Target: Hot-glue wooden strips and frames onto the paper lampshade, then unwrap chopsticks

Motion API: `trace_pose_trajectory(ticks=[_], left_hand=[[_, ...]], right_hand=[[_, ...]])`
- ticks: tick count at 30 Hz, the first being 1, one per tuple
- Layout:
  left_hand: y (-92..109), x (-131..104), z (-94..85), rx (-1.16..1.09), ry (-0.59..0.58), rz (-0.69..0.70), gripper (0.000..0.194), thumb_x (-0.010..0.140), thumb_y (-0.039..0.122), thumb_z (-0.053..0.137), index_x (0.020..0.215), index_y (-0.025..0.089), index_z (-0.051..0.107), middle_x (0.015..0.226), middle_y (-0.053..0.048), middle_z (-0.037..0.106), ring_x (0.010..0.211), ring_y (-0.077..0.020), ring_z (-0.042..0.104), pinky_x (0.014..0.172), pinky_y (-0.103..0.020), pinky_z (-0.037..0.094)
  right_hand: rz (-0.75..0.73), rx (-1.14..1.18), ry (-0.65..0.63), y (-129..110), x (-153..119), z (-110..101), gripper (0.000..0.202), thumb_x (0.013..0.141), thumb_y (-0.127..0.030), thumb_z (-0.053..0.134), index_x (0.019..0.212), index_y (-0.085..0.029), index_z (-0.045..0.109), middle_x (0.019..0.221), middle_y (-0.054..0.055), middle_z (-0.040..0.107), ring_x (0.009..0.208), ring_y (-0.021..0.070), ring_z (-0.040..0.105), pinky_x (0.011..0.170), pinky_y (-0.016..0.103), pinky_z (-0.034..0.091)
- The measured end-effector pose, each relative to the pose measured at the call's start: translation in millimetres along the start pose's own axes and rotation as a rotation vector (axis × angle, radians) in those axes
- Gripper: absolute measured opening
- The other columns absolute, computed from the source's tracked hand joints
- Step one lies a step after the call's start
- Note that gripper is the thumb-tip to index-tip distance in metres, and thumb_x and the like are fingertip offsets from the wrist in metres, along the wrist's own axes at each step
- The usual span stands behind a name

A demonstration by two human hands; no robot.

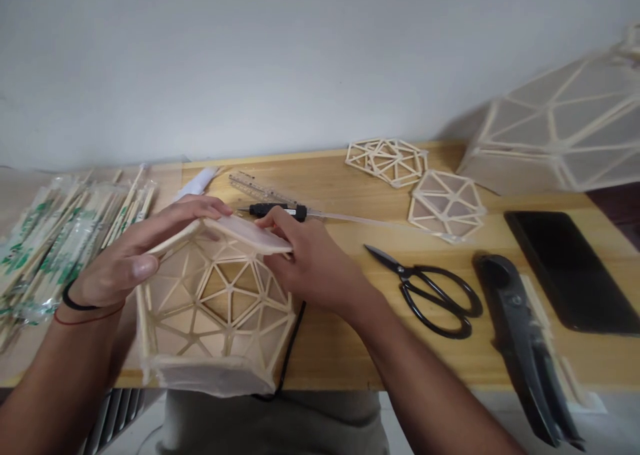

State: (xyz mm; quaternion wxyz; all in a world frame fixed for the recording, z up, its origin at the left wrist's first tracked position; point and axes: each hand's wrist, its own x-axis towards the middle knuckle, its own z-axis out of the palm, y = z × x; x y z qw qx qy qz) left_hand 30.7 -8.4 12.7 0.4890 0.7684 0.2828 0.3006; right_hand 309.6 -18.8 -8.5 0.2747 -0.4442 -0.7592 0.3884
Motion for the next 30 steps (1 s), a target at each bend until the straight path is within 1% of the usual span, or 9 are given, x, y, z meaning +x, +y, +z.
trace_pose_trajectory(ticks=[3,6,9,14,18,21,25,28,30], left_hand=[[-0.5,-0.2,-1.1,0.006,-0.009,0.017,0.067,0.095,0.065,0.059,0.153,0.031,0.06,0.157,-0.008,0.058,0.151,-0.0424,0.041,0.13,-0.064,0.025],[-0.1,-0.4,-1.1,0.015,-0.015,0.031,0.067,0.096,0.065,0.058,0.153,0.029,0.06,0.156,-0.01,0.058,0.151,-0.0432,0.04,0.129,-0.066,0.024],[0.5,-0.8,-0.5,0.009,-0.01,0.029,0.066,0.097,0.063,0.057,0.154,0.029,0.058,0.157,-0.01,0.057,0.152,-0.0439,0.038,0.129,-0.068,0.023],[0.8,-1.3,1.0,-0.025,-0.005,-0.008,0.067,0.094,0.064,0.06,0.153,0.032,0.058,0.158,-0.008,0.055,0.155,-0.042,0.035,0.129,-0.061,0.03],[1.9,-2.0,2.3,-0.044,0.016,-0.023,0.069,0.093,0.065,0.062,0.154,0.034,0.057,0.158,-0.008,0.055,0.153,-0.0421,0.038,0.127,-0.062,0.031],[2.7,-2.4,2.4,-0.044,0.015,-0.047,0.071,0.093,0.066,0.062,0.155,0.032,0.056,0.159,-0.007,0.054,0.154,-0.0422,0.038,0.127,-0.061,0.033],[2.1,-2.7,1.0,-0.012,0.006,-0.035,0.073,0.092,0.068,0.06,0.154,0.03,0.057,0.159,-0.009,0.055,0.156,-0.0432,0.034,0.128,-0.06,0.033],[1.6,-4.1,-1.1,0.016,0.0,-0.032,0.073,0.093,0.067,0.059,0.155,0.029,0.056,0.159,-0.01,0.055,0.156,-0.0426,0.036,0.129,-0.061,0.032],[2.0,-5.9,-3.3,0.025,-0.01,-0.035,0.074,0.094,0.067,0.06,0.156,0.028,0.055,0.16,-0.011,0.054,0.154,-0.0428,0.038,0.128,-0.062,0.033]], right_hand=[[0.018,0.005,0.001,0.0,0.2,0.8,0.03,0.089,-0.021,0.059,0.116,-0.018,0.069,0.091,0.003,0.079,0.066,0.016,0.063,0.062,0.027,0.043],[0.016,0.009,0.005,-0.2,0.3,1.3,0.031,0.088,-0.019,0.059,0.117,-0.018,0.07,0.093,0.003,0.08,0.068,0.0162,0.065,0.063,0.027,0.044],[0.001,0.01,0.007,-0.3,0.1,1.3,0.03,0.089,-0.021,0.059,0.116,-0.017,0.071,0.093,0.003,0.081,0.067,0.016,0.066,0.062,0.027,0.044],[0.006,0.026,0.001,-0.6,0.0,1.1,0.028,0.091,-0.022,0.06,0.117,-0.018,0.07,0.101,0.005,0.083,0.075,0.0178,0.07,0.066,0.028,0.047],[0.005,0.025,0.0,-0.6,0.3,0.6,0.029,0.091,-0.022,0.06,0.118,-0.017,0.069,0.104,0.006,0.083,0.075,0.0184,0.071,0.067,0.028,0.047],[-0.006,0.017,0.004,-0.4,0.2,0.6,0.031,0.09,-0.022,0.059,0.12,-0.016,0.068,0.105,0.007,0.083,0.077,0.0194,0.072,0.068,0.029,0.048],[-0.008,0.024,0.023,-0.4,0.2,2.0,0.031,0.09,-0.021,0.06,0.119,-0.017,0.07,0.101,0.006,0.083,0.073,0.0184,0.071,0.065,0.028,0.048],[-0.004,0.022,0.052,-0.9,0.4,2.5,0.031,0.088,-0.02,0.063,0.118,-0.019,0.073,0.098,0.004,0.084,0.072,0.0179,0.07,0.064,0.028,0.047],[0.006,0.041,0.053,-1.5,0.7,1.4,0.032,0.088,-0.021,0.066,0.118,-0.019,0.074,0.099,0.004,0.084,0.076,0.0185,0.071,0.066,0.028,0.049]])
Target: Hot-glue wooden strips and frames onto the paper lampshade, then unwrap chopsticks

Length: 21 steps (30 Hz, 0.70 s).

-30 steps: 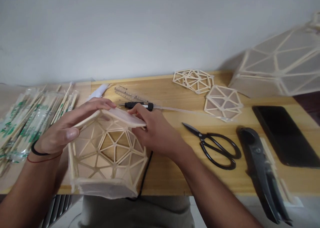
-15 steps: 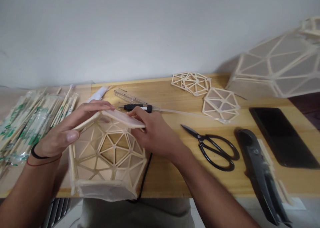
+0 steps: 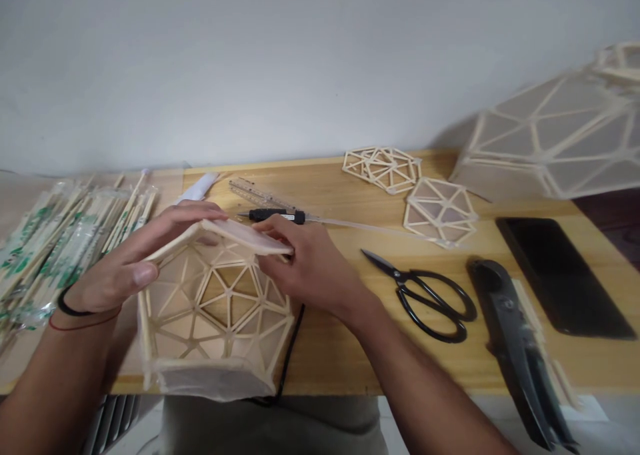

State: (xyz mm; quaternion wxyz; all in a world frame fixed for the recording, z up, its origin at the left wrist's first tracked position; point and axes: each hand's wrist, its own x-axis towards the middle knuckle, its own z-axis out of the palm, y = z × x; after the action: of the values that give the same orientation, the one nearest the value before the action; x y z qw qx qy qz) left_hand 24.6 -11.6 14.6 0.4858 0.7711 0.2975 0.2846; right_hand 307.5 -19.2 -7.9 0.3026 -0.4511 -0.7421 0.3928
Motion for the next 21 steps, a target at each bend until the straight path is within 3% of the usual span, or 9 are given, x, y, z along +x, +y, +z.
trace_pose_trajectory(ticks=[4,8,10,14,19,21], left_hand=[[3.2,-3.4,-6.0,-0.04,-0.028,-0.008,0.077,0.088,0.067,0.068,0.154,0.029,0.058,0.156,-0.012,0.056,0.151,-0.0424,0.042,0.126,-0.062,0.036],[6.5,-3.9,-11.7,-0.065,-0.033,-0.023,0.083,0.081,0.073,0.074,0.15,0.029,0.062,0.15,-0.014,0.059,0.146,-0.0438,0.046,0.119,-0.063,0.042],[5.8,-4.1,-13.2,-0.068,-0.064,-0.017,0.089,0.079,0.078,0.073,0.151,0.029,0.061,0.152,-0.014,0.058,0.146,-0.0439,0.046,0.121,-0.062,0.041],[0.3,-5.5,-12.3,-0.149,-0.063,0.025,0.094,0.079,0.09,0.061,0.151,0.03,0.062,0.155,-0.013,0.057,0.148,-0.0434,0.045,0.125,-0.058,0.037],[-4.0,-1.7,-6.3,-0.238,-0.027,0.026,0.083,0.092,0.087,0.043,0.143,0.027,0.069,0.15,-0.012,0.063,0.147,-0.039,0.049,0.125,-0.051,0.039],[-3.1,0.3,-3.7,-0.222,-0.05,-0.003,0.082,0.094,0.085,0.041,0.142,0.026,0.07,0.149,-0.014,0.064,0.143,-0.0393,0.054,0.122,-0.05,0.042]], right_hand=[[0.023,0.076,-0.112,-0.8,0.1,-4.5,0.037,0.089,-0.027,0.071,0.124,-0.019,0.073,0.102,0.003,0.083,0.08,0.0178,0.073,0.068,0.027,0.052],[0.037,0.152,-0.205,0.3,-0.4,-5.7,0.045,0.09,-0.027,0.07,0.134,-0.017,0.07,0.117,0.006,0.081,0.095,0.0196,0.075,0.073,0.027,0.055],[0.033,0.14,-0.204,1.1,-0.4,-4.6,0.047,0.091,-0.026,0.069,0.136,-0.017,0.07,0.114,0.005,0.081,0.089,0.0182,0.073,0.069,0.026,0.053],[0.026,0.098,-0.151,0.8,0.6,-1.7,0.045,0.087,-0.02,0.066,0.131,-0.018,0.074,0.101,0.004,0.082,0.075,0.0164,0.068,0.061,0.026,0.047],[-0.011,0.255,-0.133,-0.5,1.5,3.1,0.043,0.083,-0.014,0.07,0.126,-0.018,0.077,0.118,0.007,0.083,0.099,0.0205,0.076,0.083,0.029,0.056],[0.007,0.308,-0.151,1.3,1.9,4.8,0.043,0.084,-0.015,0.073,0.127,-0.02,0.077,0.12,0.006,0.083,0.1,0.0203,0.075,0.084,0.03,0.056]])
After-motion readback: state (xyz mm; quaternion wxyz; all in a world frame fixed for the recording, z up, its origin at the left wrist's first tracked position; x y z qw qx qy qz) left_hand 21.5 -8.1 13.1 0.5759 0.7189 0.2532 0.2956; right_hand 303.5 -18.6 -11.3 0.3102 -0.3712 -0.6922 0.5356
